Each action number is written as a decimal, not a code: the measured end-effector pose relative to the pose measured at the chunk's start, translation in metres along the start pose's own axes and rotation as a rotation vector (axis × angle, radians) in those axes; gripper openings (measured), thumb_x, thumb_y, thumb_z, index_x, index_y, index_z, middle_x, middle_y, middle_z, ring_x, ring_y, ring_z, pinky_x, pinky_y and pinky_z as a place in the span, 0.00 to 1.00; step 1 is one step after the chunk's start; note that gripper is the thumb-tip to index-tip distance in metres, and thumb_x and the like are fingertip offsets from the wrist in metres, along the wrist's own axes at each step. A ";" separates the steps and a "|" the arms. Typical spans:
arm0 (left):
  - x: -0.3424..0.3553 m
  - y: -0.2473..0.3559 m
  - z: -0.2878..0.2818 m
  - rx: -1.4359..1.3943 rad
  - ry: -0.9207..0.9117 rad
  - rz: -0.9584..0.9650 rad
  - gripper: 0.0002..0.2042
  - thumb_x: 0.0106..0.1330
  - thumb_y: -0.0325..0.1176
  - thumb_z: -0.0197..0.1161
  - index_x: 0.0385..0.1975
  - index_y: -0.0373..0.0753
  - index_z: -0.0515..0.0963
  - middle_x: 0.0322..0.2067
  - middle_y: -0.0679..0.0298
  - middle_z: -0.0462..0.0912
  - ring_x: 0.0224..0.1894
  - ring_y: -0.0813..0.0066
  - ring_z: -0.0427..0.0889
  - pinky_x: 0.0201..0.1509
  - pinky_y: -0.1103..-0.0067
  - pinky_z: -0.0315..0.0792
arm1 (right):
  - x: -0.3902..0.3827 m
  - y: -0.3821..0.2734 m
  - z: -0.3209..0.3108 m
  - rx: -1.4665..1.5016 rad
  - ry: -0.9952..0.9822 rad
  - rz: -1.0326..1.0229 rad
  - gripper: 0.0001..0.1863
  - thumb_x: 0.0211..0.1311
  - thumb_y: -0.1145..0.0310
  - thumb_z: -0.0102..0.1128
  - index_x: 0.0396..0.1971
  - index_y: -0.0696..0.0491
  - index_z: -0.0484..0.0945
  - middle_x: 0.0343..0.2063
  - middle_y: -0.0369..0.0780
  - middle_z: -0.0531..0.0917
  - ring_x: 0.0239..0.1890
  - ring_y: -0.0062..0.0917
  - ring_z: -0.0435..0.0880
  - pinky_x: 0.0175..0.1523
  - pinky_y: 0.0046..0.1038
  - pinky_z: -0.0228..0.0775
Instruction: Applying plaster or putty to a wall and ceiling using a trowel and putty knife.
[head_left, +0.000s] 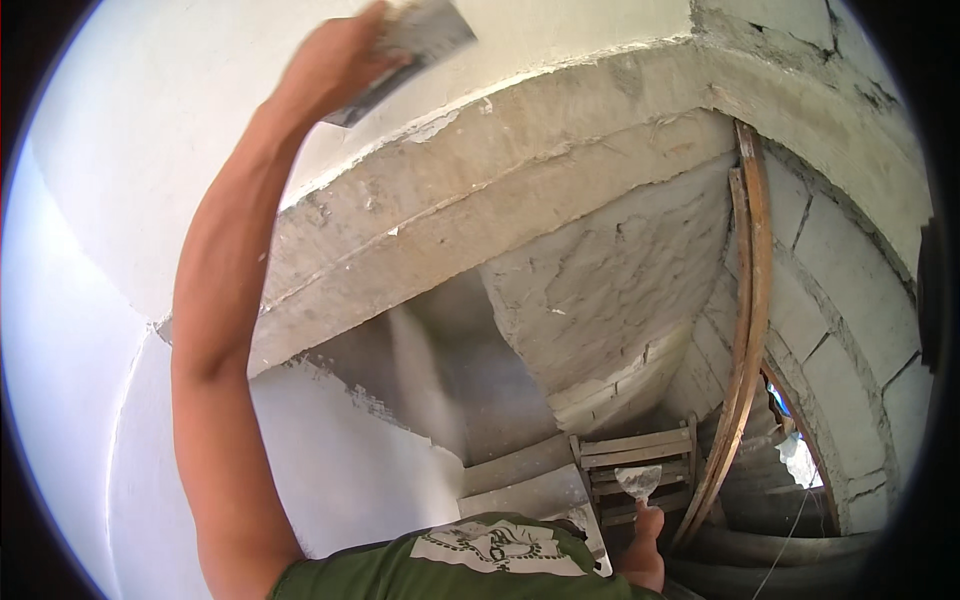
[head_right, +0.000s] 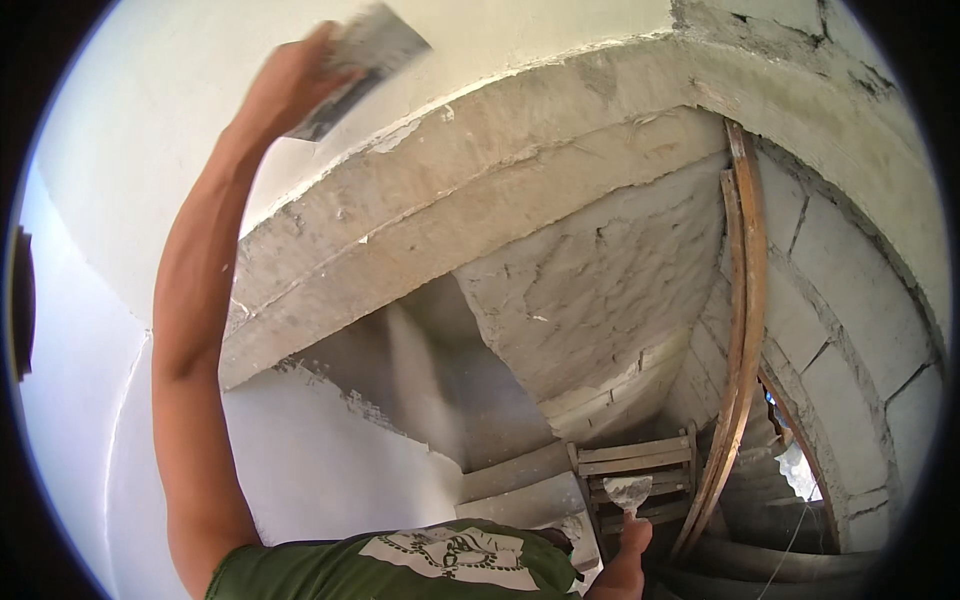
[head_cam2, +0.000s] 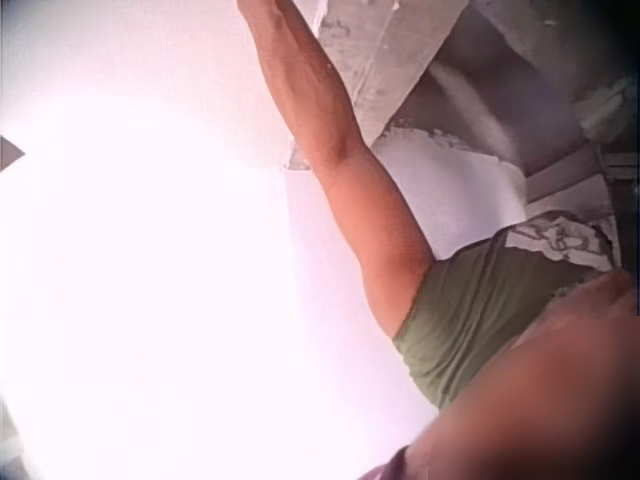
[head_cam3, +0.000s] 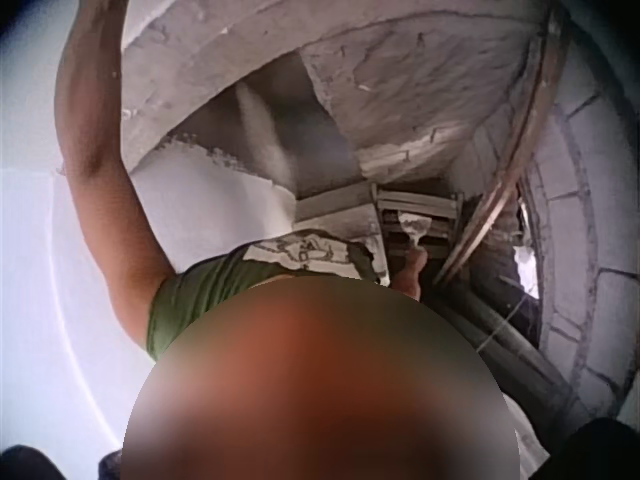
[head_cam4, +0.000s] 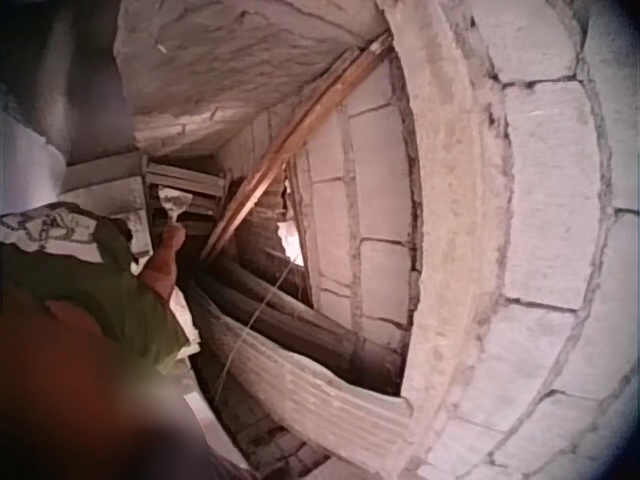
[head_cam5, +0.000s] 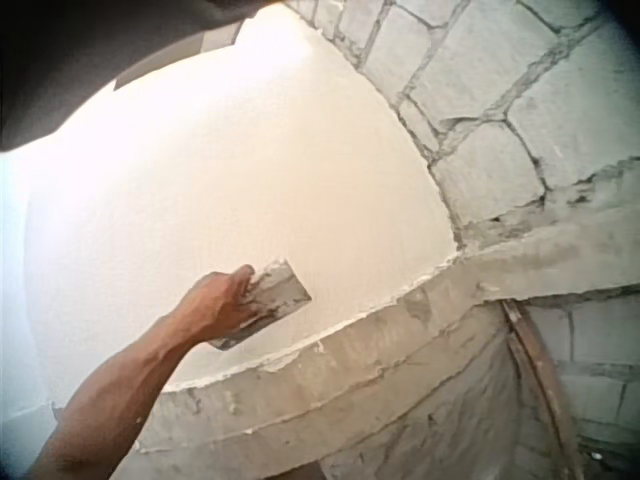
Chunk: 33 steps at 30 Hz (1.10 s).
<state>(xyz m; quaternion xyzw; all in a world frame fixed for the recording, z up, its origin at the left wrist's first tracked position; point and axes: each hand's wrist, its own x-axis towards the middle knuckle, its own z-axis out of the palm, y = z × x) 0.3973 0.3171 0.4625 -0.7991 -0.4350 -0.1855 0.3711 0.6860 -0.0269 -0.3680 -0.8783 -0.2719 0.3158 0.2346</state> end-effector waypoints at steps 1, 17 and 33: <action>0.009 0.005 0.007 -0.004 0.003 0.004 0.19 0.63 0.41 0.67 0.45 0.33 0.73 0.34 0.47 0.84 0.35 0.52 0.84 0.39 0.63 0.74 | 0.002 0.000 0.000 0.003 0.004 0.004 0.29 0.57 0.46 0.63 0.25 0.64 0.82 0.24 0.54 0.83 0.32 0.52 0.83 0.39 0.46 0.72; 0.026 0.032 0.052 0.224 -0.122 0.048 0.14 0.63 0.36 0.65 0.37 0.33 0.69 0.31 0.43 0.82 0.36 0.46 0.83 0.38 0.57 0.74 | -0.018 -0.005 0.051 0.051 -0.119 0.012 0.30 0.56 0.46 0.66 0.22 0.66 0.80 0.17 0.50 0.82 0.27 0.45 0.85 0.35 0.43 0.72; 0.022 -0.081 -0.108 0.498 0.401 -0.492 0.16 0.65 0.44 0.62 0.48 0.44 0.77 0.39 0.58 0.86 0.41 0.56 0.85 0.41 0.62 0.79 | 0.002 0.032 0.038 0.045 -0.027 -0.270 0.30 0.55 0.44 0.65 0.26 0.62 0.82 0.25 0.52 0.84 0.33 0.50 0.83 0.40 0.45 0.71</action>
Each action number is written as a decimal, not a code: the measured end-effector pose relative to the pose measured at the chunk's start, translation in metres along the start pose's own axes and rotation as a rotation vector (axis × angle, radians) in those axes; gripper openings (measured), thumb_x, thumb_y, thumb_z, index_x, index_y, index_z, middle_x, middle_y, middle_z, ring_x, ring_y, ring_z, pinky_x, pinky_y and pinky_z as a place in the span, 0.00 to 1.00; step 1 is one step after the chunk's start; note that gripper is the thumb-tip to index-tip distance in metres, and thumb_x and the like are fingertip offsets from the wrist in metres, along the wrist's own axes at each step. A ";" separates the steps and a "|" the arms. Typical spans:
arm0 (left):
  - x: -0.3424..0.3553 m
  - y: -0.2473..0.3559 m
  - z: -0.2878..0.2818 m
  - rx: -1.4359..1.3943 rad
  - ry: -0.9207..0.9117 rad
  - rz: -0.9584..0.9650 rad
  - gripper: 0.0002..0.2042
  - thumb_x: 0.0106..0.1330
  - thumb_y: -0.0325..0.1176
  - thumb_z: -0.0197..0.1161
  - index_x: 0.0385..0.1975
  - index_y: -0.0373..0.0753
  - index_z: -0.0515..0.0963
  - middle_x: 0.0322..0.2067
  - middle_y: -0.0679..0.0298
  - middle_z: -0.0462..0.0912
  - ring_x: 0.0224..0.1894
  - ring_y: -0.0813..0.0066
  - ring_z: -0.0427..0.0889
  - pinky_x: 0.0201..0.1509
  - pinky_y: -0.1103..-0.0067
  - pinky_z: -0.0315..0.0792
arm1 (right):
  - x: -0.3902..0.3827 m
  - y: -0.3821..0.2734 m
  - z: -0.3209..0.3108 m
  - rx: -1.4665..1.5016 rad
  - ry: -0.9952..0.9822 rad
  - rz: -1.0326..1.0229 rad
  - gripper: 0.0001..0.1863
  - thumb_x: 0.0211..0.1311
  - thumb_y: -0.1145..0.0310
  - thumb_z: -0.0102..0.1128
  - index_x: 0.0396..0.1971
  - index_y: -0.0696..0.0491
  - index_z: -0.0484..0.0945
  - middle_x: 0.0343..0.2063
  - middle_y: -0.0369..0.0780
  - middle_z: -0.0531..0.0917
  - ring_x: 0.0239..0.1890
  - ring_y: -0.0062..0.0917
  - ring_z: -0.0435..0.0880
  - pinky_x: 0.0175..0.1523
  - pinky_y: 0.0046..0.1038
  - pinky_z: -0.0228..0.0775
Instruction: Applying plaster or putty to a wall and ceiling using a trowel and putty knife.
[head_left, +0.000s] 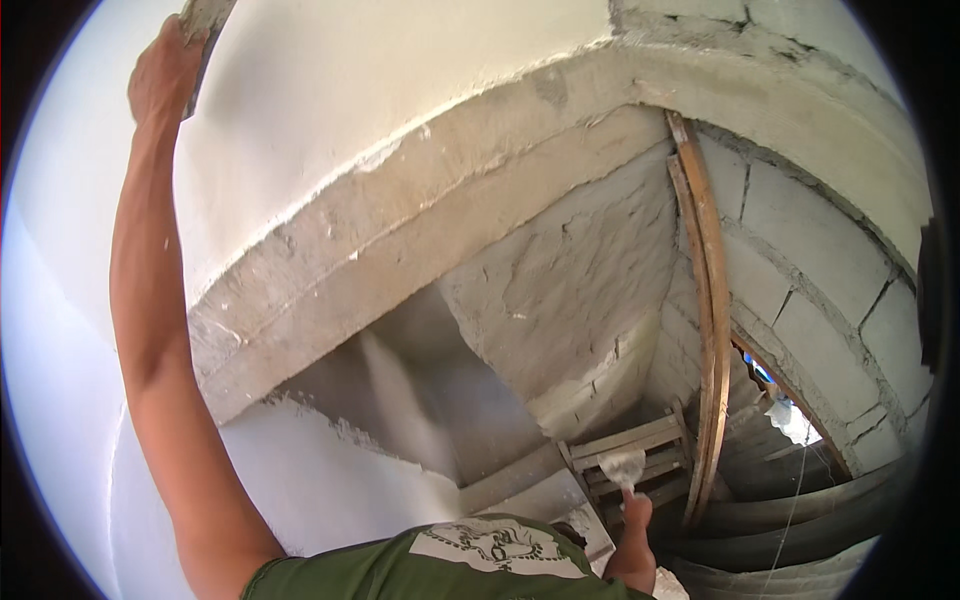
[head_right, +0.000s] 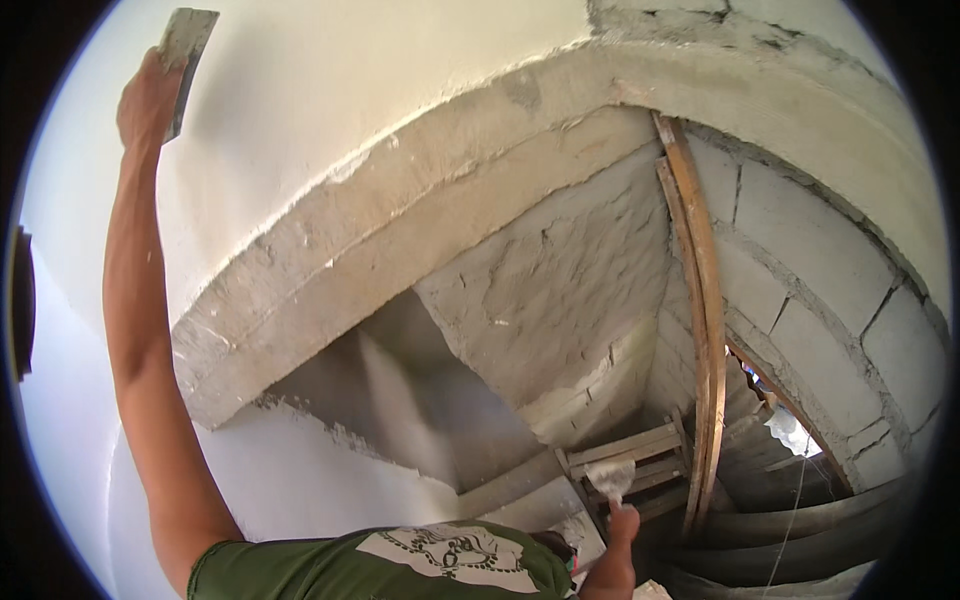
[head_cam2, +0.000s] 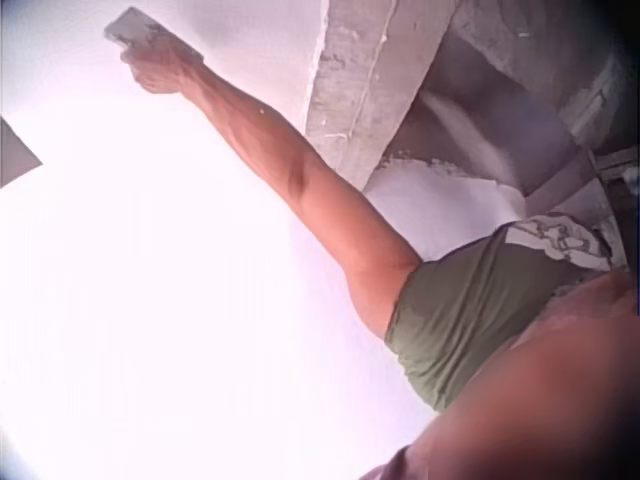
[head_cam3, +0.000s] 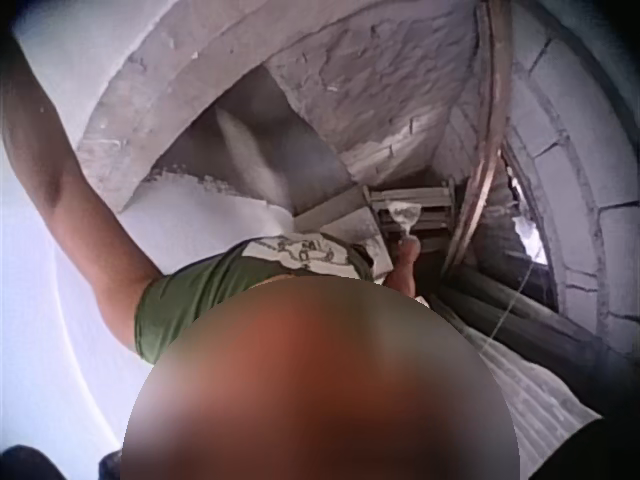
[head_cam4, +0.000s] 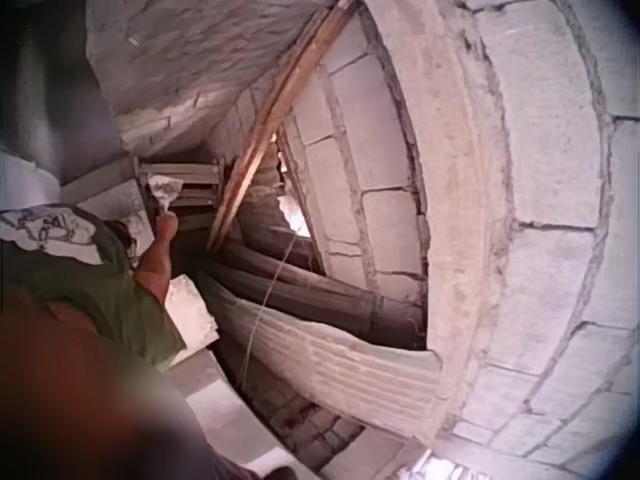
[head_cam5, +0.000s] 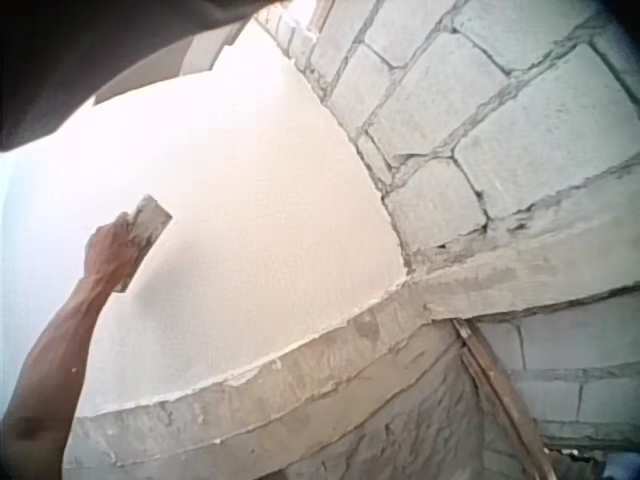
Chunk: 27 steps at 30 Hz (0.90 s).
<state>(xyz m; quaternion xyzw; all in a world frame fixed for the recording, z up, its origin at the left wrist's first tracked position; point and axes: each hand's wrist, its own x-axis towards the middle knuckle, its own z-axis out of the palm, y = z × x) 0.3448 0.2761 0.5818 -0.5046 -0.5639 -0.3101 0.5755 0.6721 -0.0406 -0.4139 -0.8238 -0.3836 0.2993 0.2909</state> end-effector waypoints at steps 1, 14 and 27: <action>-0.006 -0.001 0.009 -0.007 0.009 -0.003 0.16 0.65 0.44 0.62 0.48 0.44 0.77 0.39 0.58 0.86 0.41 0.56 0.85 0.41 0.62 0.79 | -0.016 0.000 -0.010 -0.027 0.009 0.169 0.30 0.55 0.44 0.66 0.24 0.62 0.82 0.24 0.52 0.83 0.32 0.49 0.84 0.39 0.45 0.72; -0.084 0.103 0.080 -0.068 -0.074 1.146 0.16 0.64 0.32 0.58 0.50 0.58 0.82 0.55 0.77 0.80 0.61 0.75 0.70 0.66 0.72 0.60 | -0.093 0.017 -0.027 0.018 0.091 0.397 0.29 0.58 0.48 0.63 0.19 0.65 0.79 0.20 0.55 0.80 0.28 0.53 0.80 0.35 0.50 0.66; -0.145 -0.164 0.070 0.061 -0.307 1.029 0.22 0.57 0.19 0.59 0.47 0.54 0.84 0.56 0.76 0.79 0.64 0.70 0.66 0.70 0.69 0.57 | -0.079 -0.059 0.086 0.027 0.023 0.212 0.33 0.55 0.43 0.64 0.18 0.64 0.80 0.18 0.54 0.80 0.25 0.46 0.82 0.35 0.46 0.68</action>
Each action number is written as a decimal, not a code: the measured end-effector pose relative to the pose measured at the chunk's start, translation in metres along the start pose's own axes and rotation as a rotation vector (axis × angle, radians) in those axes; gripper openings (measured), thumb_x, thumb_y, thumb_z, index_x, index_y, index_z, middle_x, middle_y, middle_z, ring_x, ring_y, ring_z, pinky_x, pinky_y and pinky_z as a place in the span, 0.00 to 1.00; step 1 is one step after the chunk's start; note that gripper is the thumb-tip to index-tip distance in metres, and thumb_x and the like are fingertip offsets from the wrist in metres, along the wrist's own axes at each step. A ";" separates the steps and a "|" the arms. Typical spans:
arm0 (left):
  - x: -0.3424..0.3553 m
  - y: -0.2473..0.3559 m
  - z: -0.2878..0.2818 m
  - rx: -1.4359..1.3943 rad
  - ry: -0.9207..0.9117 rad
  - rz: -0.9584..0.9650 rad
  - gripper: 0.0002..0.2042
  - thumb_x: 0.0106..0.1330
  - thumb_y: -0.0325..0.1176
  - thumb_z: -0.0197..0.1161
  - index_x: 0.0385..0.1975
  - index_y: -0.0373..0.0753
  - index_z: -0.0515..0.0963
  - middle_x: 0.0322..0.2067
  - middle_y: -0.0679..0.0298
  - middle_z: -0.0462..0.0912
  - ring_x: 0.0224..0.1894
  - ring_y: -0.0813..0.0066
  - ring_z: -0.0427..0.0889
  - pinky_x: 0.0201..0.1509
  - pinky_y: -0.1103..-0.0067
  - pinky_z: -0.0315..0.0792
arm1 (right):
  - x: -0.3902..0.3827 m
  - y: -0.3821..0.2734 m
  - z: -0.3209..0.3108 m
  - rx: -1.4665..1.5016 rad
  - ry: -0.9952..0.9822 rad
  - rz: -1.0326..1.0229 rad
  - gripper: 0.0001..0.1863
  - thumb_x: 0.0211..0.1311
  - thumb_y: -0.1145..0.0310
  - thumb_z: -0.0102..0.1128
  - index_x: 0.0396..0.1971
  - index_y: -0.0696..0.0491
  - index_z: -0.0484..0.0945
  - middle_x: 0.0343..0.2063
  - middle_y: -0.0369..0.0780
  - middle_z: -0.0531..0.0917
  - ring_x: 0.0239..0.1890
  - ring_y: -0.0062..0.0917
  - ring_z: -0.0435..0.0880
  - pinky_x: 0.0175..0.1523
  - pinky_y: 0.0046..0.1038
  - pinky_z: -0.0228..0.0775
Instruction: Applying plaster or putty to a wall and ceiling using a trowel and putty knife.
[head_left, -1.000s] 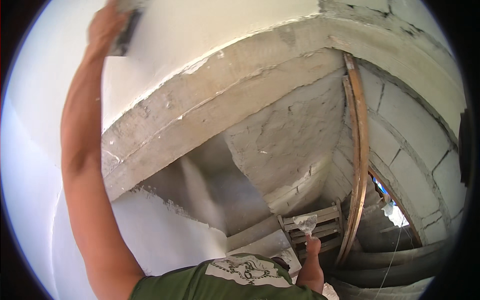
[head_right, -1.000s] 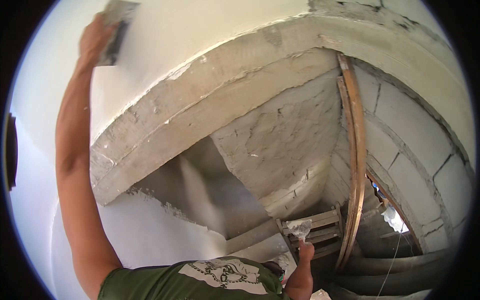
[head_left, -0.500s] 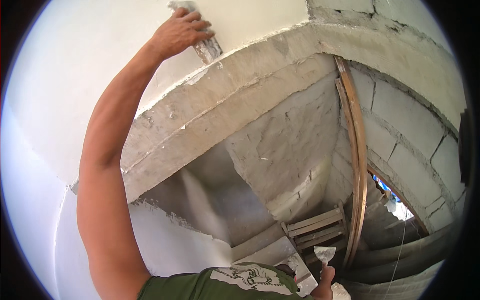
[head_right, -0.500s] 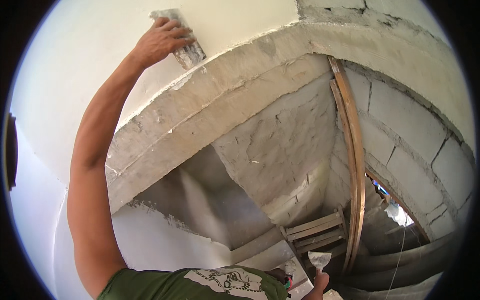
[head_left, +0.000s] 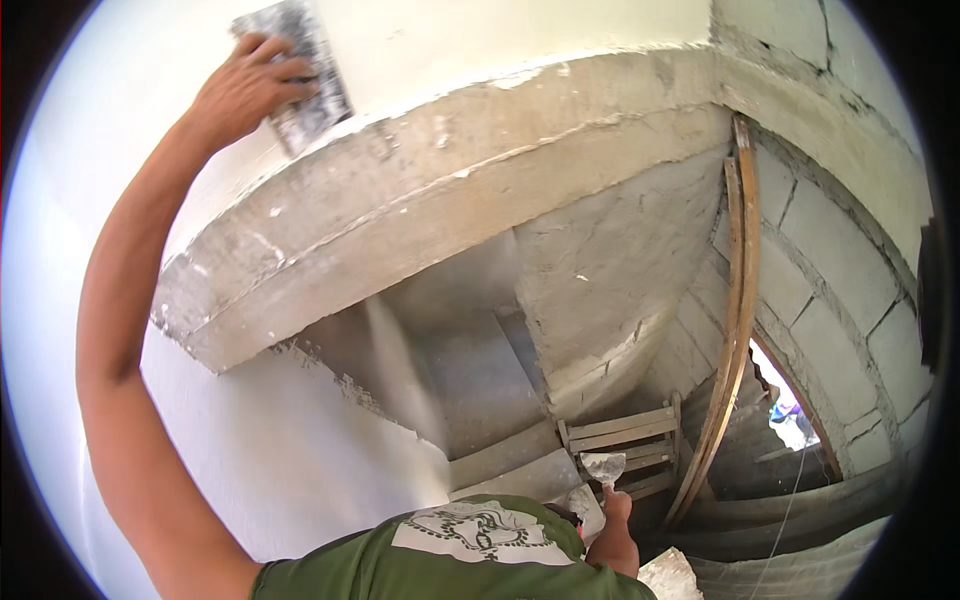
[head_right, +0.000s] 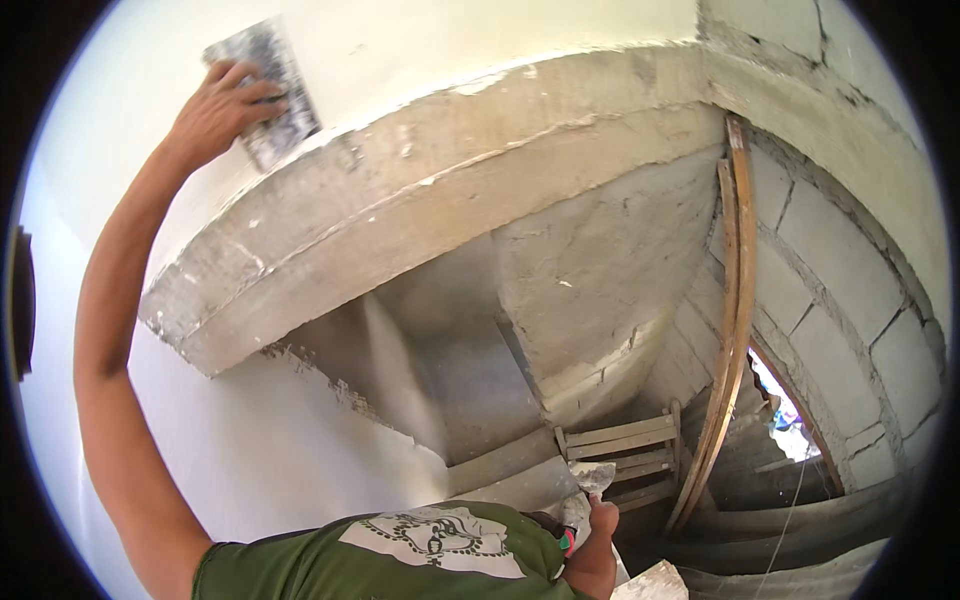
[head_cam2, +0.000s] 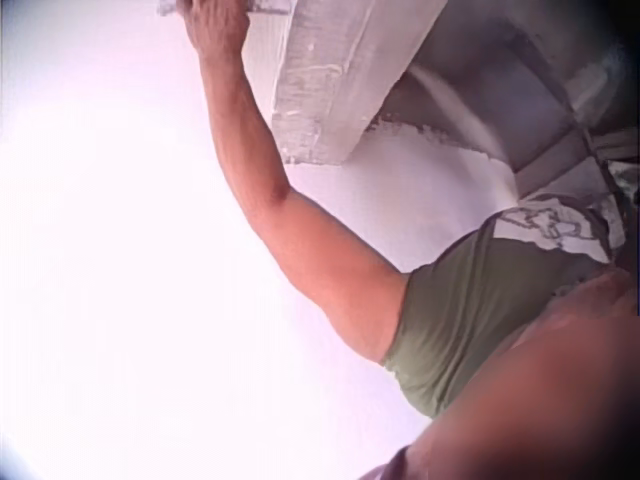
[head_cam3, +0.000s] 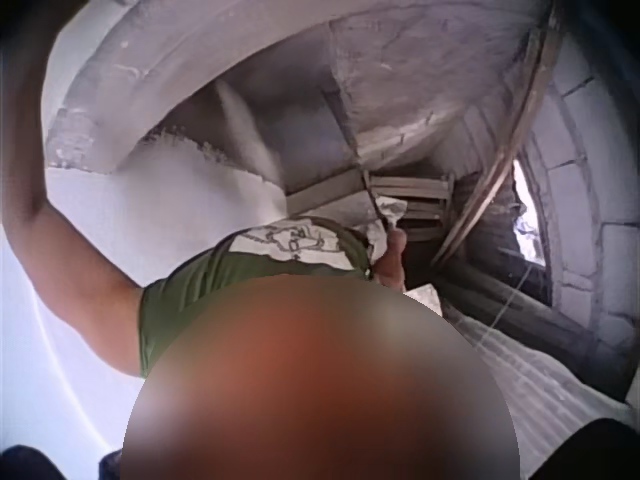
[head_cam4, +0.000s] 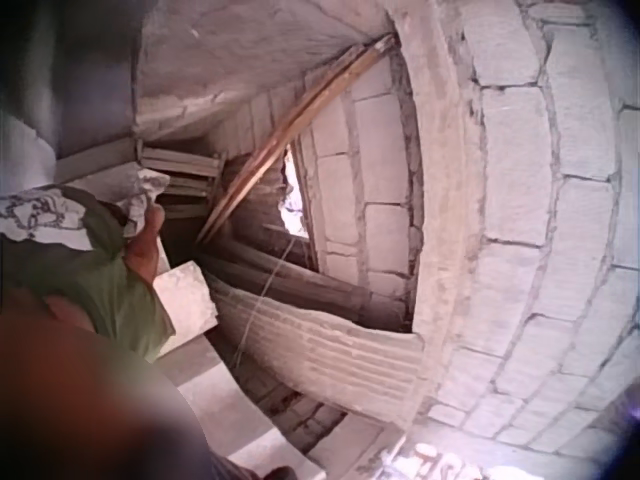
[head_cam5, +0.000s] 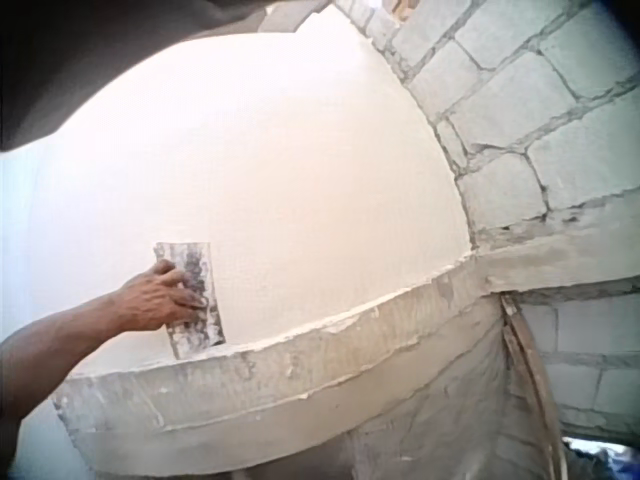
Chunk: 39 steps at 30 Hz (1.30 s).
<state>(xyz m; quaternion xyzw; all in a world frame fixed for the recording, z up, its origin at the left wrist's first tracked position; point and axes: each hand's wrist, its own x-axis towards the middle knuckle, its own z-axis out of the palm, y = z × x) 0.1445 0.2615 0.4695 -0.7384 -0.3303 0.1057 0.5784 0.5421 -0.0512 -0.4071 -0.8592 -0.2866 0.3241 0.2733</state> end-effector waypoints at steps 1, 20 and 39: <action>-0.033 -0.013 0.003 0.001 -0.006 -0.021 0.22 0.57 0.19 0.59 0.47 0.54 0.84 0.56 0.76 0.79 0.64 0.70 0.66 0.70 0.69 0.57 | 0.005 -0.003 0.007 0.007 0.016 -0.001 0.33 0.54 0.42 0.64 0.17 0.64 0.80 0.18 0.52 0.81 0.25 0.45 0.83 0.36 0.45 0.70; -0.234 0.441 0.069 -2.257 0.156 -1.327 0.21 0.67 0.26 0.59 0.58 0.25 0.68 0.57 0.50 0.74 0.55 0.60 0.77 0.61 0.66 0.71 | -0.129 -0.060 -0.065 0.153 0.204 0.129 0.35 0.59 0.40 0.59 0.46 0.61 0.77 0.43 0.58 0.81 0.50 0.52 0.79 0.54 0.44 0.71; -0.120 0.580 -0.007 -2.688 -0.954 -0.262 0.23 0.70 0.28 0.54 0.64 0.31 0.63 0.58 0.54 0.73 0.59 0.59 0.74 0.63 0.65 0.69 | -0.485 0.150 -0.013 1.217 1.195 1.112 0.18 0.68 0.55 0.56 0.31 0.56 0.68 0.16 0.39 0.75 0.12 0.22 0.73 0.11 0.24 0.57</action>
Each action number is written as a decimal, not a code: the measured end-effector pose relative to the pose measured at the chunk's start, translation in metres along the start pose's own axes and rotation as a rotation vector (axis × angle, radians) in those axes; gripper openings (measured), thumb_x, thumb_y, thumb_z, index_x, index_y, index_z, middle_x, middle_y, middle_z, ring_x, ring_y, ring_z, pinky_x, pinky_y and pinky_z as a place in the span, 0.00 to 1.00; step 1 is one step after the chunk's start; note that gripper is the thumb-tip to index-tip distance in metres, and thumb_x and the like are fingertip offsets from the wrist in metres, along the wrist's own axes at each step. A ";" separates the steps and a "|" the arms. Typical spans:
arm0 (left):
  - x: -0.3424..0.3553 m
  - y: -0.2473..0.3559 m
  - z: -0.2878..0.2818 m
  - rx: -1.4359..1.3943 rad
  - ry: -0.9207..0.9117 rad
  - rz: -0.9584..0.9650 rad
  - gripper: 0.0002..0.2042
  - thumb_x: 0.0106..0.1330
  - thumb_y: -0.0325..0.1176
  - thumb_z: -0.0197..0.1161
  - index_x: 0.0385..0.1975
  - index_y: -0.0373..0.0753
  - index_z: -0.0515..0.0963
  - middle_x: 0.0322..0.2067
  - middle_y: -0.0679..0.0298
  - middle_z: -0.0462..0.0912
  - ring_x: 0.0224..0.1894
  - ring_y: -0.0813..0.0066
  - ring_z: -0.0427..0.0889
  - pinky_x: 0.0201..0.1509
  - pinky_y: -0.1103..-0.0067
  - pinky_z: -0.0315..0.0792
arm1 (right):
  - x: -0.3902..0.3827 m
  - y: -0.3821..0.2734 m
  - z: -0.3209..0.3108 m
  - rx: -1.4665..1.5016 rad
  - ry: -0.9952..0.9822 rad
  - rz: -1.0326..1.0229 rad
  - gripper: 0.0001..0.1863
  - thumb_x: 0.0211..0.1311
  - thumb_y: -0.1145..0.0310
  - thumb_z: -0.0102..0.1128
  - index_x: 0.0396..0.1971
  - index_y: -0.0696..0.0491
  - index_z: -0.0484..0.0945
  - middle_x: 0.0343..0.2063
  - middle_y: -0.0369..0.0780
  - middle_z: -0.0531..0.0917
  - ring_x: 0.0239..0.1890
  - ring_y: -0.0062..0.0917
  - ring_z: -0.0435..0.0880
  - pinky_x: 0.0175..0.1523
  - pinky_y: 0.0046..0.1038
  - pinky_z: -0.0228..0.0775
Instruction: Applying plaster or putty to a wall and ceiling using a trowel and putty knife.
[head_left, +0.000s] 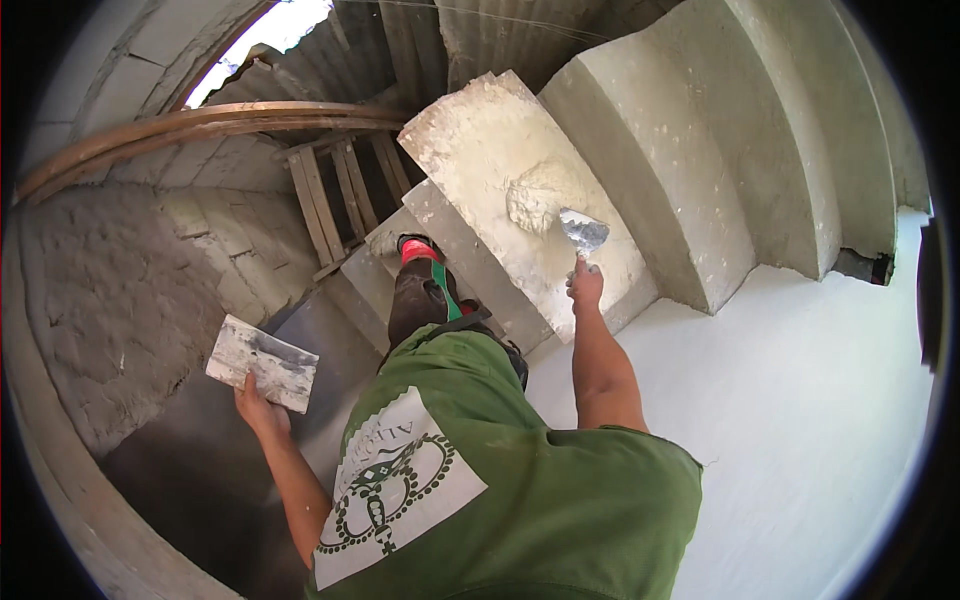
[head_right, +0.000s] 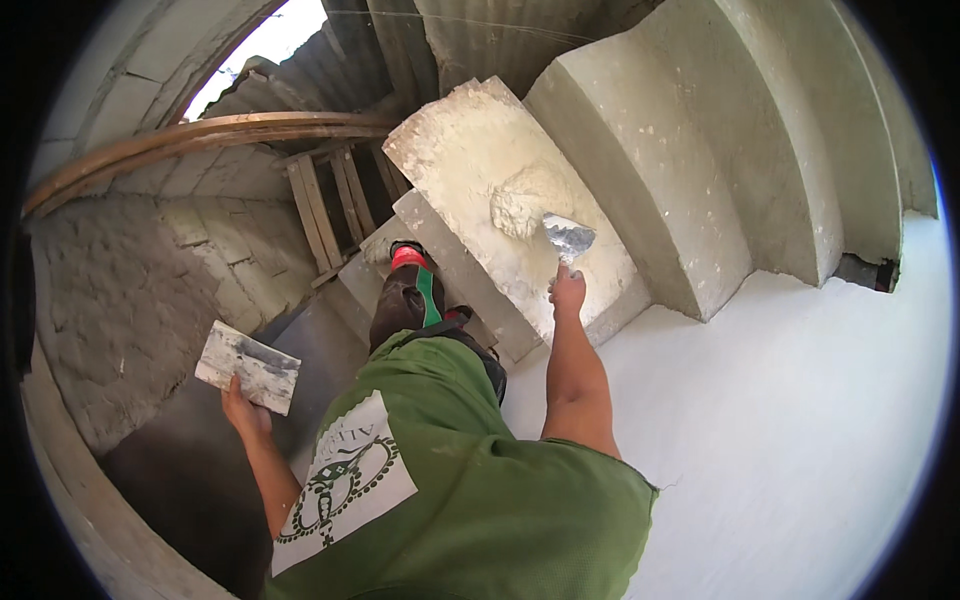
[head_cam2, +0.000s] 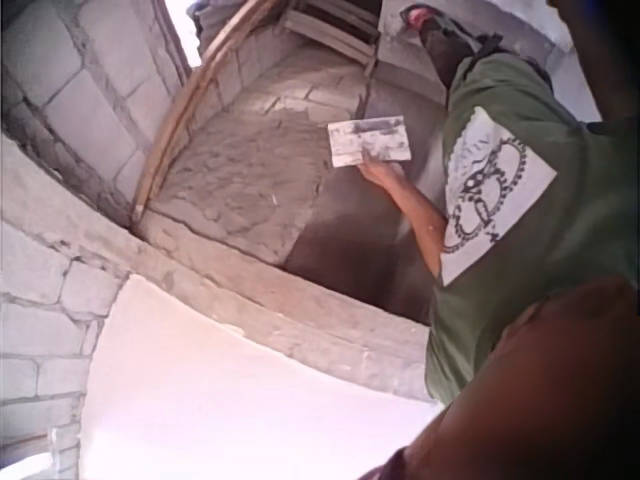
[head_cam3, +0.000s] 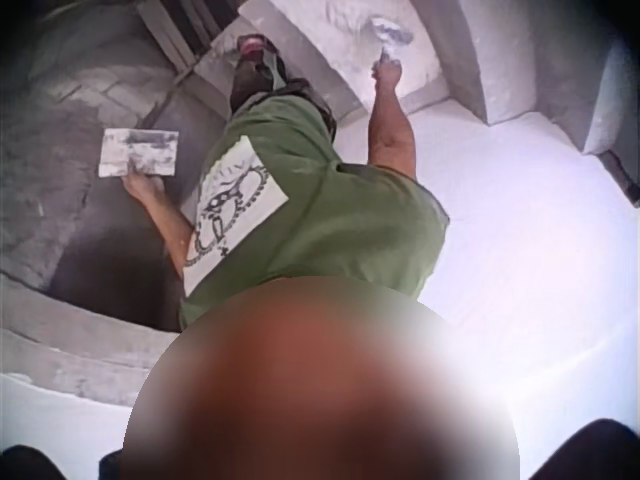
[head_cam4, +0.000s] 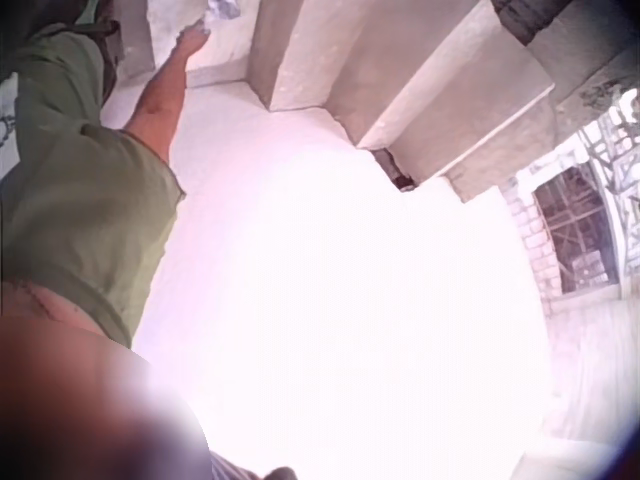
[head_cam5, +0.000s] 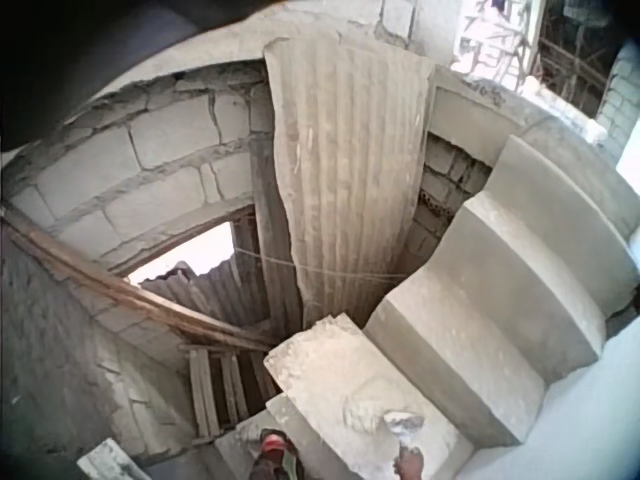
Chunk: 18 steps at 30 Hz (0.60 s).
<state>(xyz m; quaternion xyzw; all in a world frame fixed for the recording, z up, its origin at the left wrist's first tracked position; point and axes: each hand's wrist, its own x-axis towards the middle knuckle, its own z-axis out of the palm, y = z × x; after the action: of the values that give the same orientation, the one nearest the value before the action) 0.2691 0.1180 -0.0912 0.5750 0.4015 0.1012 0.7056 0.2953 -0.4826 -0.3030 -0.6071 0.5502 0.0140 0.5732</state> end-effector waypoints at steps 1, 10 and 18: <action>0.001 -0.001 0.002 0.011 -0.009 -0.028 0.22 0.70 0.28 0.53 0.63 0.30 0.64 0.58 0.54 0.73 0.58 0.60 0.75 0.62 0.65 0.69 | -0.002 0.007 0.003 0.000 0.001 0.014 0.18 0.68 0.55 0.56 0.31 0.56 0.68 0.16 0.39 0.75 0.12 0.22 0.73 0.11 0.24 0.57; 0.001 0.010 0.023 0.100 -0.075 -0.019 0.20 0.70 0.27 0.53 0.61 0.29 0.65 0.56 0.55 0.74 0.56 0.62 0.77 0.61 0.68 0.70 | 0.020 0.049 -0.005 -0.175 0.118 -0.046 0.19 0.67 0.55 0.57 0.27 0.55 0.68 0.14 0.37 0.72 0.10 0.21 0.68 0.11 0.25 0.56; -0.014 0.019 0.033 -0.024 -0.086 -0.033 0.20 0.72 0.31 0.51 0.61 0.30 0.65 0.57 0.53 0.74 0.57 0.61 0.76 0.62 0.66 0.70 | 0.016 0.074 -0.038 -0.223 0.247 -0.015 0.22 0.64 0.52 0.60 0.26 0.59 0.74 0.20 0.45 0.80 0.15 0.27 0.77 0.25 0.31 0.69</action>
<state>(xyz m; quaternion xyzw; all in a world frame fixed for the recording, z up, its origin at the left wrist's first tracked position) 0.2884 0.0917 -0.0676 0.5636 0.3792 0.0698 0.7305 0.2273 -0.5009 -0.3506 -0.6679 0.6071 -0.0042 0.4304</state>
